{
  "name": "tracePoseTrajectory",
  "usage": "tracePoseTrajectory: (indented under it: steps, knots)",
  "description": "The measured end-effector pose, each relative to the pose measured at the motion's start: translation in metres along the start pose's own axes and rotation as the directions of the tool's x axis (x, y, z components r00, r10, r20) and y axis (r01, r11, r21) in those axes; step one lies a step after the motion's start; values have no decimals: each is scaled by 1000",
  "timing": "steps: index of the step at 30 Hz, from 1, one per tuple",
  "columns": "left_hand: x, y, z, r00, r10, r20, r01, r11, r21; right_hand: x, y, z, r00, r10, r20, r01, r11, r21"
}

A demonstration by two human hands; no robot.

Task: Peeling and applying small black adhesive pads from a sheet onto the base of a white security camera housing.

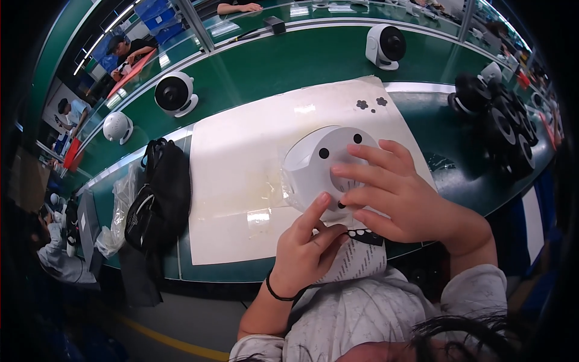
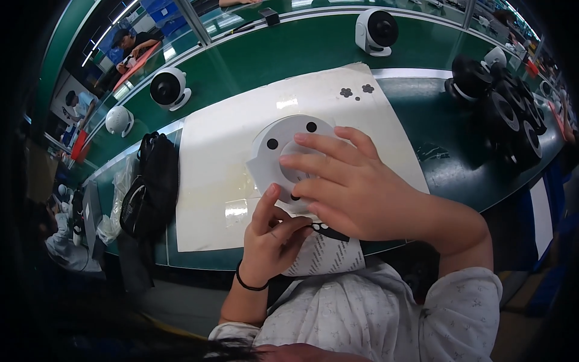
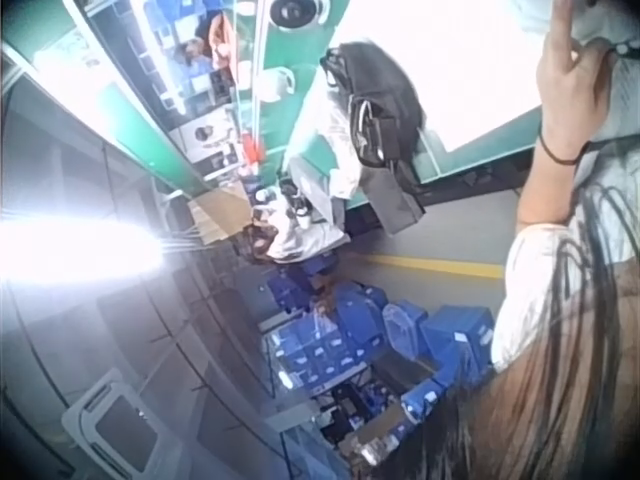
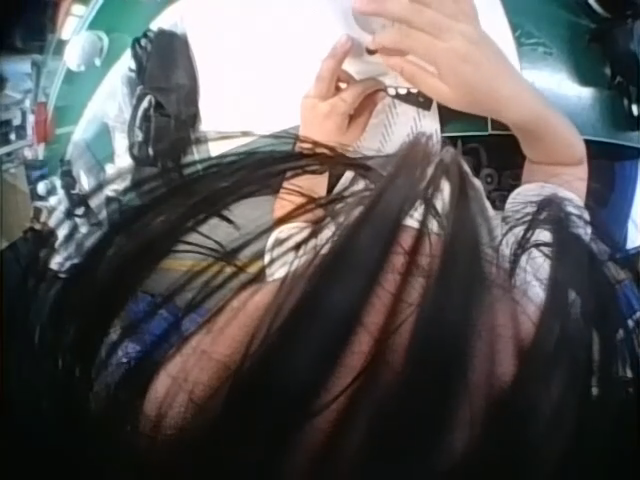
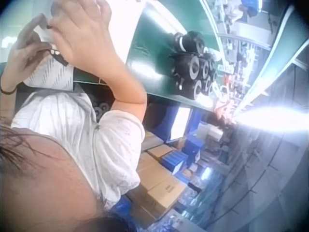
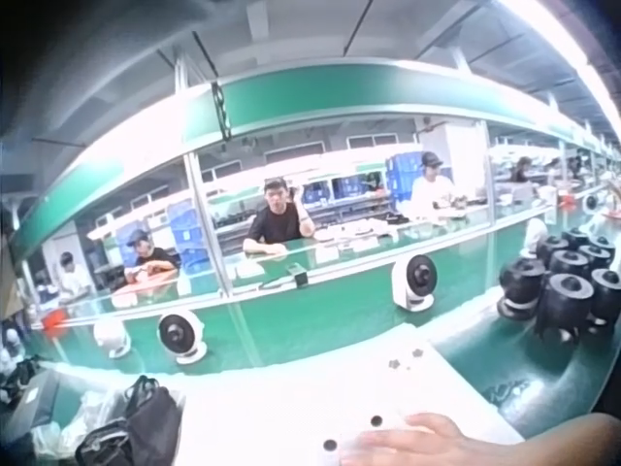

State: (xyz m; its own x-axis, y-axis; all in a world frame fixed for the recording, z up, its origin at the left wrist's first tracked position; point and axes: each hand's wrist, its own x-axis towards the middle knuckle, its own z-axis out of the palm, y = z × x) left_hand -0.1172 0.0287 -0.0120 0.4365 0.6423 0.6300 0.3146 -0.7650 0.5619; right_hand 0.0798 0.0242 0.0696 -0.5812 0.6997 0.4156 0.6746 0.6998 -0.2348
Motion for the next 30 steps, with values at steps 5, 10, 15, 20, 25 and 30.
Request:
tracePoseTrajectory:
  steps: [5, 10, 15, 20, 25, 30]
  knots:
    - [-1, -4, 1, 1000, 0, 0, 0, 1000, 6, -10, -6, 9, 990, -127, -61, 100, 939, -328]
    - [-2, -3, -8, 1000, 13, -6, -13, 1000, 12, -8, -18, 11, 987, -135, -90, 85, 904, -419]
    - [-2, -5, -4, 999, 42, -26, -42, 999, 14, -11, -23, 9, 990, -122, -71, 77, 888, -454]
    - [-5, -7, -4, 1000, 12, -15, -12, 999, 42, -6, -14, 26, 997, -69, -17, 60, 944, -325]
    - [-6, -8, -2, 997, 76, -19, -73, 992, 102, -13, 1, 34, 978, -171, -124, 143, 968, -205]
    - [-6, -8, -8, 997, 72, -5, -71, 991, 113, -7, 5, 44, 963, -216, -160, 171, 952, -255]
